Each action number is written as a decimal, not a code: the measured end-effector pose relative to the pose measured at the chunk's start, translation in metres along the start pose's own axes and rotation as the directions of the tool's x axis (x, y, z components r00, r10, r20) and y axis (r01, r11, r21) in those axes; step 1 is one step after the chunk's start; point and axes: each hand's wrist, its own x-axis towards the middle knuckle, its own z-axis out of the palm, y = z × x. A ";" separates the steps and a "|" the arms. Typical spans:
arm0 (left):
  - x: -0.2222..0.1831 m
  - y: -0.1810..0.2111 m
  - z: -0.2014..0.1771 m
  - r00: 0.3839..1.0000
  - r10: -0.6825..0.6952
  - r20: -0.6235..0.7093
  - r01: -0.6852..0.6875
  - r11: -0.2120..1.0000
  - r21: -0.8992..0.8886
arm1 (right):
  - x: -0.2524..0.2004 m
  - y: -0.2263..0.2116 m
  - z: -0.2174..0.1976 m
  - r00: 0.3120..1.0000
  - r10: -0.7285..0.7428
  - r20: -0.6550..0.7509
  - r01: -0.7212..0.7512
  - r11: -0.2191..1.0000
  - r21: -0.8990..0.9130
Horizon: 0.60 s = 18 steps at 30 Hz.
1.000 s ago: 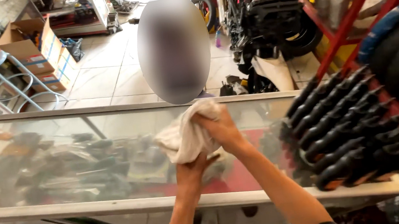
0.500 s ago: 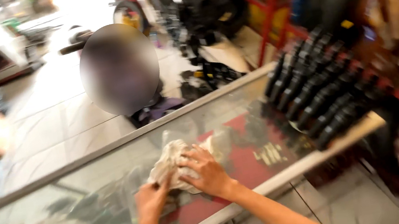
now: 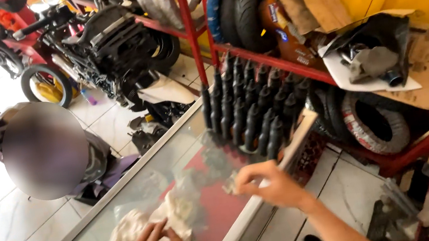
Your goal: The person wipes a small black bottle with a cloth and places it on a glass counter before moving several more small bottles from the counter to a shelf. They then take larger white bottles of oil from a higher shelf and place them on the counter.
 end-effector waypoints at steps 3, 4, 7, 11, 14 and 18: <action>-0.013 0.033 0.043 0.997 0.045 0.065 -0.042 0.998 -0.048 | -0.019 -0.004 -0.085 0.939 -0.272 -0.209 0.272 0.962 -0.030; -0.020 0.047 0.058 0.996 0.057 0.067 -0.053 0.997 -0.061 | -0.016 -0.001 -0.110 0.897 -0.287 -0.337 0.309 0.951 0.011; -0.043 0.083 0.115 0.994 0.097 0.054 -0.092 0.992 -0.091 | 0.006 0.017 -0.180 0.793 -0.197 -0.577 0.084 0.972 -0.218; -0.077 0.132 0.204 0.988 0.147 0.036 -0.144 0.987 -0.075 | 0.017 0.056 -0.241 0.922 -0.174 -0.345 -0.002 0.891 -0.454; -0.097 0.165 0.242 0.987 0.051 0.155 -0.048 0.999 -0.026 | 0.026 0.082 -0.262 0.937 -0.183 -0.297 0.027 0.887 -0.461; -0.107 0.176 0.286 0.972 0.081 0.218 -0.077 0.997 -0.025 | 0.033 0.106 -0.274 0.967 -0.114 -0.227 0.005 0.903 -0.430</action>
